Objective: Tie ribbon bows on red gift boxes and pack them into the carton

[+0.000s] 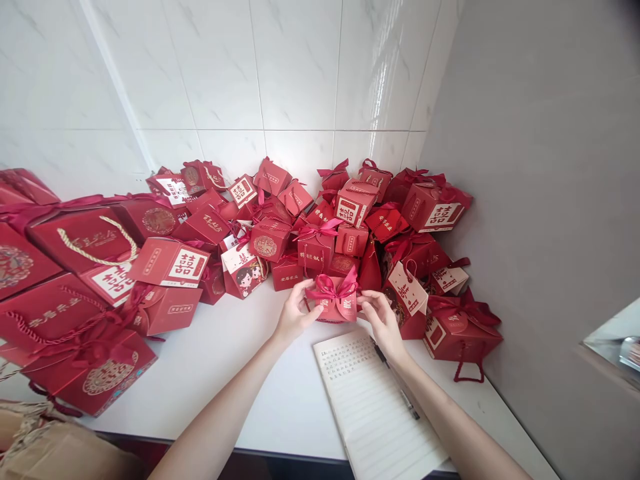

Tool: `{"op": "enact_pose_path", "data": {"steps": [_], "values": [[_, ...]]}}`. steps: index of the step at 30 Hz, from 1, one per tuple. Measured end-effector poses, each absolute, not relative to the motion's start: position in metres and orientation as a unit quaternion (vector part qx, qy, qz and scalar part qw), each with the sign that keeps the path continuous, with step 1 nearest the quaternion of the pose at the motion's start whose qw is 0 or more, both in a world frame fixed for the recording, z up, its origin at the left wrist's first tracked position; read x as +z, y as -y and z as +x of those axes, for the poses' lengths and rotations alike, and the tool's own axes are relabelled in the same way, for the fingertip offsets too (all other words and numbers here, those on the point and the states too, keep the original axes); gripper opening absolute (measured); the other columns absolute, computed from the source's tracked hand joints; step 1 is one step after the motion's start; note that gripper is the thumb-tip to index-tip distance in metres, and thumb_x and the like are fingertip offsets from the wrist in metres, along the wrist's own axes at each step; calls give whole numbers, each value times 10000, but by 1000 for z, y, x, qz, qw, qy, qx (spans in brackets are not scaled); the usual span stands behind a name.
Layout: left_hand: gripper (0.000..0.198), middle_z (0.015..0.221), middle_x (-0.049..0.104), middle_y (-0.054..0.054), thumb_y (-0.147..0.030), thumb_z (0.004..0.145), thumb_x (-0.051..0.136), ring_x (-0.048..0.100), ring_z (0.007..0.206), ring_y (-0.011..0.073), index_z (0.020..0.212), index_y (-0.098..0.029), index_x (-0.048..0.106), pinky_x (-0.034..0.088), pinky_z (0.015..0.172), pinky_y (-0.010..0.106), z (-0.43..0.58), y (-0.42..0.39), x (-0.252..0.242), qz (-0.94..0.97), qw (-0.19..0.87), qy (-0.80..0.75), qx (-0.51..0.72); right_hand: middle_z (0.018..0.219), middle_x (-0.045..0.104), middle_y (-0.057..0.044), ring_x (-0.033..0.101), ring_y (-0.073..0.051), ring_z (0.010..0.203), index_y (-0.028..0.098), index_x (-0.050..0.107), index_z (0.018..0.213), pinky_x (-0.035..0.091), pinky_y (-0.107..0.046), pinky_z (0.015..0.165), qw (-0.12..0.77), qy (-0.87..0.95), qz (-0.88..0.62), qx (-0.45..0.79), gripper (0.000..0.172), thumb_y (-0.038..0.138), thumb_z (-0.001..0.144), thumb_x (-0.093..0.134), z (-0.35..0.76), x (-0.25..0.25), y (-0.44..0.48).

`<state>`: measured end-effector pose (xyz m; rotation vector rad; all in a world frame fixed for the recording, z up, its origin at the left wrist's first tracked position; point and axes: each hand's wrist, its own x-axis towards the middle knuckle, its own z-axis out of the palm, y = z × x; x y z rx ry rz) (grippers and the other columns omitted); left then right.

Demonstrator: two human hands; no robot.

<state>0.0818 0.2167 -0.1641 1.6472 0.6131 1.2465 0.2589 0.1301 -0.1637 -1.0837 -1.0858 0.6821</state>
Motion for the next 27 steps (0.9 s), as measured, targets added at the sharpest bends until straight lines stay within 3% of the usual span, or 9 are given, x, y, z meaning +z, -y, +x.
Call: {"op": "enact_pose_path", "data": {"steps": [4, 8, 12, 19, 23, 27], "values": [[467, 1176, 588, 134, -295, 654, 708, 561, 1121, 250, 1064, -166, 526, 455, 963, 401, 84, -215, -166, 689, 472, -238, 495, 863, 609, -30, 589, -184, 818, 236, 533, 1004, 504, -359, 790, 679, 460, -496, 286, 394, 554, 774, 567, 265, -161, -132], [261, 1095, 601, 125, -384, 717, 652, 581, 1071, 237, 818, -164, 555, 483, 903, 371, 88, -212, -167, 692, 462, -241, 499, 798, 578, -22, 553, -176, 752, 217, 566, 961, 488, -335, 716, 683, 452, -505, 272, 414, 574, 751, 582, 268, -157, -133], [273, 999, 610, 109, -407, 747, 625, 591, 1024, 231, 666, -170, 516, 488, 869, 365, 89, -213, -168, 693, 447, -258, 503, 797, 572, -18, 549, -176, 756, 218, 563, 981, 479, -334, 721, 680, 453, -506, 275, 445, 555, 702, 641, 268, -159, -136], [243, 975, 584, 86, -361, 687, 675, 585, 987, 212, 658, -175, 522, 493, 845, 344, 86, -215, -167, 706, 439, -254, 494, 1121, 580, -67, 548, -156, 771, 245, 521, 1173, 469, -346, 781, 645, 484, -509, 301, 573, 385, 650, 708, 269, -163, -137], [244, 974, 565, 68, -294, 618, 720, 582, 954, 199, 749, -178, 550, 504, 821, 337, 85, -213, -165, 716, 438, -251, 482, 1001, 604, -30, 537, -156, 760, 262, 540, 1138, 481, -320, 748, 638, 508, -496, 298, 552, 280, 613, 708, 272, -161, -134], [268, 903, 592, 42, -254, 615, 723, 605, 816, 170, 808, -174, 556, 513, 721, 308, 85, -213, -166, 719, 447, -285, 449, 894, 613, -26, 567, -171, 774, 258, 583, 1074, 495, -325, 734, 646, 512, -489, 284, 375, 386, 722, 606, 275, -162, -131]]}}
